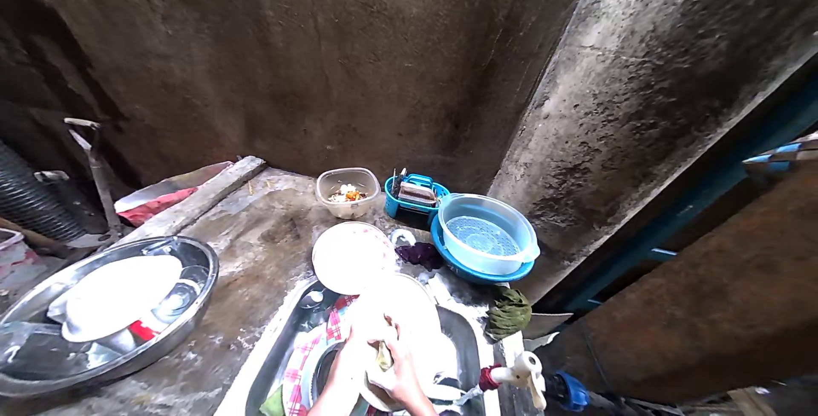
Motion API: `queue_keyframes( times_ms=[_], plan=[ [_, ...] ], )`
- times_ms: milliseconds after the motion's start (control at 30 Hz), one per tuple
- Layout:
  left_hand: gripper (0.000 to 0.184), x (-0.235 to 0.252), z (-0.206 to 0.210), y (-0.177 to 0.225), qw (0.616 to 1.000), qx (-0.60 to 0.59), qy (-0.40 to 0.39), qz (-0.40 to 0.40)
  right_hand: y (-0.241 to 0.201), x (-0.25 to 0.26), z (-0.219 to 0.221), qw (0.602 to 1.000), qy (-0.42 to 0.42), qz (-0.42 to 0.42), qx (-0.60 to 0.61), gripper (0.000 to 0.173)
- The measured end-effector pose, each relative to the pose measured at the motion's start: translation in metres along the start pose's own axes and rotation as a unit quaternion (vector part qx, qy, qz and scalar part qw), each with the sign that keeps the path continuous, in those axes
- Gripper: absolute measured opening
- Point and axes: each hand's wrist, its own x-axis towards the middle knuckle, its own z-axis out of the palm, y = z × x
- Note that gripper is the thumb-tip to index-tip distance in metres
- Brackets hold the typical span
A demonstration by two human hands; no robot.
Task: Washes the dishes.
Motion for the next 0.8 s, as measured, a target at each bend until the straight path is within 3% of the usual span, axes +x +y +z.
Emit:
queue_keyframes(
  times_ms=[100,167,300,433,533,633,700,800],
  plan=[
    [0.047,0.001,0.0,-0.002,1.0,-0.01,0.004,-0.001,0.005,-0.002,0.006,0.999,0.027,-0.032,-0.011,0.037],
    [0.048,-0.004,0.0,-0.001,1.0,-0.009,0.008,-0.001,0.009,0.0,0.01,0.993,0.098,-0.032,-0.058,0.023],
    [0.047,-0.003,0.004,-0.004,1.0,-0.004,0.007,0.02,-0.014,0.023,0.025,0.977,0.183,0.046,-0.096,0.028],
    [0.058,0.003,0.0,-0.006,1.0,0.015,0.022,0.0,-0.025,0.019,0.064,0.961,0.226,-0.096,-0.126,0.023],
    [0.06,-0.003,-0.009,-0.014,0.997,0.062,0.011,0.032,-0.023,0.052,0.054,0.948,0.205,-0.117,-0.212,0.022],
    [0.052,-0.008,-0.01,-0.022,0.991,0.101,0.057,0.068,-0.023,0.097,0.029,0.946,0.167,-0.006,-0.278,0.017],
    [0.05,-0.008,-0.01,-0.016,0.987,0.113,0.065,0.094,-0.032,0.106,0.022,0.966,0.138,0.036,-0.217,0.024],
    [0.044,0.0,-0.016,-0.011,0.974,0.144,0.074,0.159,-0.048,0.073,0.043,0.999,0.038,-0.018,-0.026,0.031]
  ],
)
